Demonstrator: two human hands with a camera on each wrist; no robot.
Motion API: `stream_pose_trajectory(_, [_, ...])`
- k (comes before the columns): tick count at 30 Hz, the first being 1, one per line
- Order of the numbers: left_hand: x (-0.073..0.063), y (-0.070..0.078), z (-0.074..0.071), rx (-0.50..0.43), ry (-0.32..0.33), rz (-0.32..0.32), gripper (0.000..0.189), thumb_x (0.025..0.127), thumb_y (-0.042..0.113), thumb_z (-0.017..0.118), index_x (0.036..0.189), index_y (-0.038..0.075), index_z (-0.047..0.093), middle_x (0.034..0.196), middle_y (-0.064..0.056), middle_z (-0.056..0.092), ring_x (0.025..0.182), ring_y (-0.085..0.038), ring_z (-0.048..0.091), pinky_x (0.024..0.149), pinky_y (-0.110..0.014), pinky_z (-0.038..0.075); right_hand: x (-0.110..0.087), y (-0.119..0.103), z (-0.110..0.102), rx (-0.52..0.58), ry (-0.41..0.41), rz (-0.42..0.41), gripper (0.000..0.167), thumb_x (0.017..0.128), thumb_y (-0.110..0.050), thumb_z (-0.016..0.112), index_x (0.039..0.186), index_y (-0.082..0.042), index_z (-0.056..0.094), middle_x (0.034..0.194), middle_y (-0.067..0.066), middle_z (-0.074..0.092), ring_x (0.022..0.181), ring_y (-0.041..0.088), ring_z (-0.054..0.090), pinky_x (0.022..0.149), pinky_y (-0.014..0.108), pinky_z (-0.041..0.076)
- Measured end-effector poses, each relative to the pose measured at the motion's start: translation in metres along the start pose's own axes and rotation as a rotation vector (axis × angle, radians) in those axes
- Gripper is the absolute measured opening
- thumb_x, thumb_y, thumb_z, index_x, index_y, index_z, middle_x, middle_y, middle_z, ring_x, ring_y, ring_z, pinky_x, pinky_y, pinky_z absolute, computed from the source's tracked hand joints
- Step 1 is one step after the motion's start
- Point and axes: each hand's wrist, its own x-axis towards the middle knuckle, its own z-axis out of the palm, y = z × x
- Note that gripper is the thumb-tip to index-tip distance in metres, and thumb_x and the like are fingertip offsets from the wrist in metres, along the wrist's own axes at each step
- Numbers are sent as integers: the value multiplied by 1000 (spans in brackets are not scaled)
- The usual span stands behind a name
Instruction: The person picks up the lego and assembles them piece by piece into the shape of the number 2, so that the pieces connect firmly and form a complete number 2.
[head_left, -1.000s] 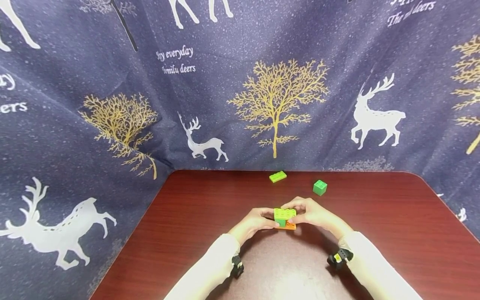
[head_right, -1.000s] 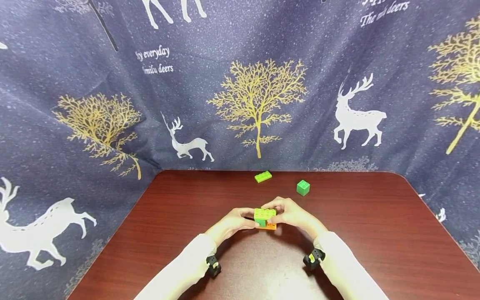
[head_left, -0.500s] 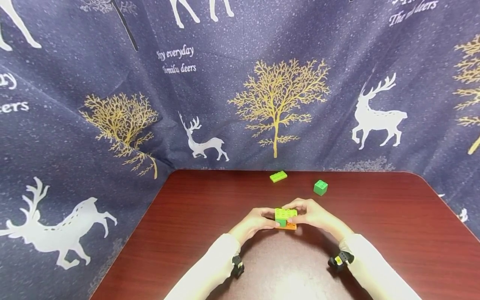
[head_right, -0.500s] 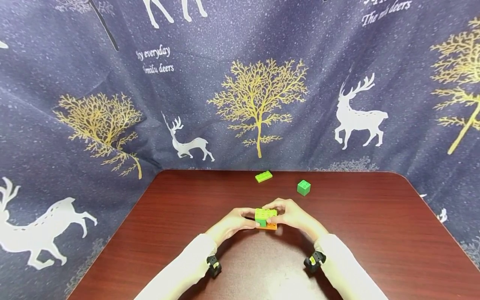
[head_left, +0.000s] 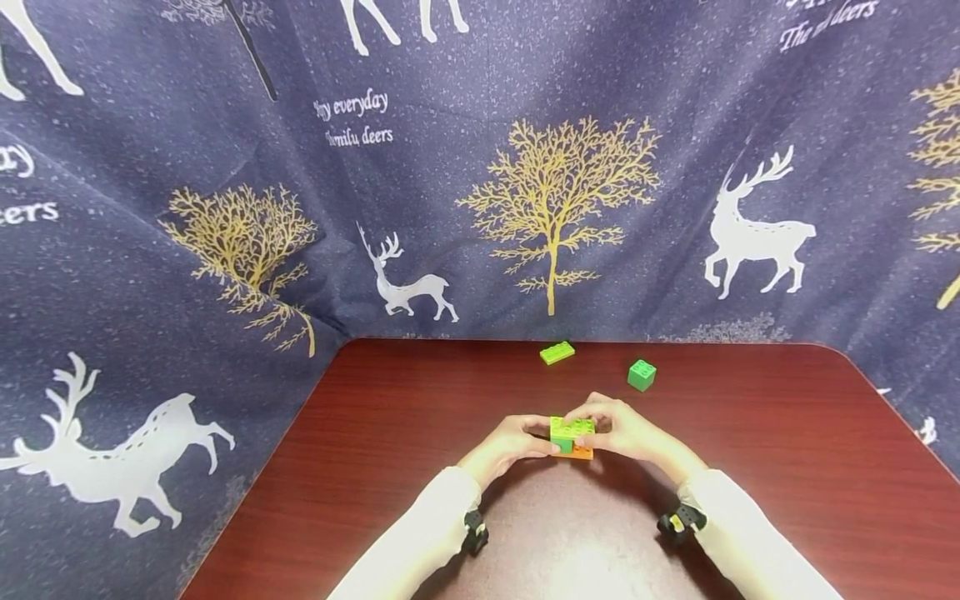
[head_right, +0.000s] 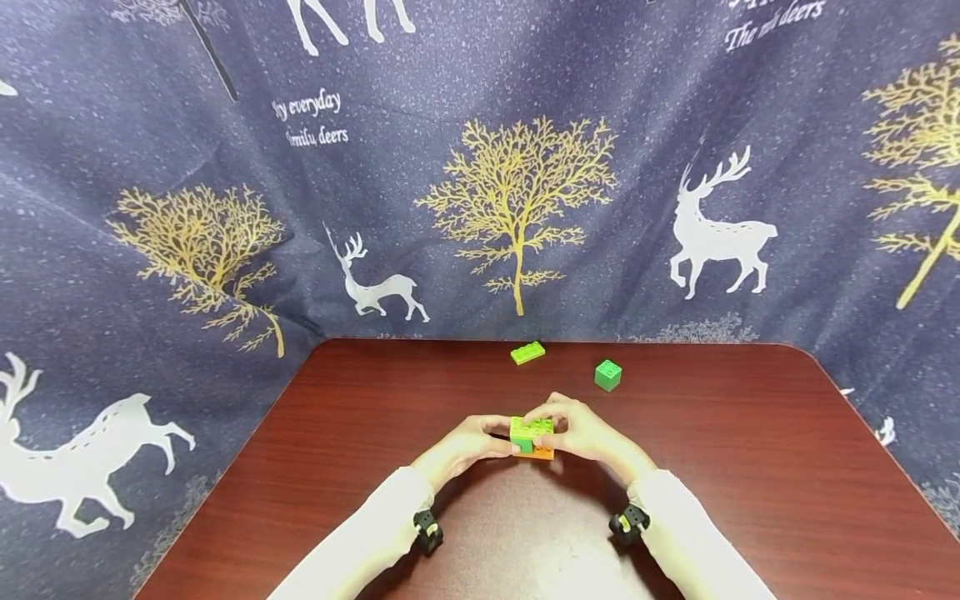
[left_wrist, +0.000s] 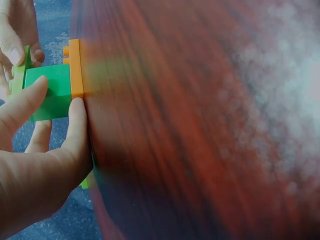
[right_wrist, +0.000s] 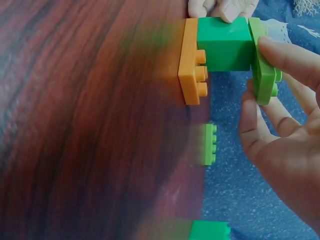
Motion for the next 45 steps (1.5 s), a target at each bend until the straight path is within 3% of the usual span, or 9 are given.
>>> stream_pose_trajectory(4, [0, 0, 0, -4, -3, 6, 43, 75, -12, 72, 117, -5, 64, 100, -11, 68, 86, -19, 67, 82, -34, 55, 2, -7, -1, -50, -24, -24, 28, 75, 13, 71, 102, 8, 68, 83, 18, 52, 73, 31, 54, 62, 31, 53])
stream_pose_trajectory(13, [0, 2, 0, -22, -16, 12, 43, 75, -13, 71, 117, -6, 64, 100, -12, 68, 85, -18, 66, 83, -34, 54, 3, 15, 0, -101, -52, -2, 28, 77, 1, 75, 104, -4, 72, 85, 7, 52, 73, 17, 52, 61, 27, 49])
stream_pose_trajectory(19, [0, 3, 0, -27, -15, 4, 43, 76, -13, 71, 118, -6, 64, 100, -13, 68, 85, -19, 66, 83, -34, 54, 7, 15, -1, -130, -55, -16, 28, 75, 1, 74, 102, -7, 74, 82, 3, 51, 69, 18, 50, 58, 30, 47])
stream_pose_trajectory(25, [1, 3, 0, -32, -11, 4, 43, 77, -14, 70, 118, -7, 63, 101, -13, 66, 85, -20, 67, 83, -35, 54, 10, 13, 0, -166, -56, -35, 31, 72, 4, 73, 100, -7, 74, 78, 2, 50, 62, 22, 47, 54, 21, 41])
stream_pose_trajectory(37, [3, 0, -1, -13, -8, 28, 42, 76, -13, 71, 117, -5, 65, 100, -13, 68, 85, -18, 66, 82, -34, 55, 6, 8, 2, -125, -29, -21, 28, 75, 6, 72, 101, -3, 73, 79, 6, 49, 62, 7, 46, 51, 21, 44])
stream_pose_trajectory(45, [2, -3, -1, -14, 6, 21, 43, 75, -12, 72, 117, -6, 64, 100, -12, 68, 84, -18, 66, 81, -34, 55, 5, 9, 5, -165, -26, -8, 29, 76, 3, 73, 102, -8, 74, 79, 3, 51, 62, 15, 46, 53, 21, 41])
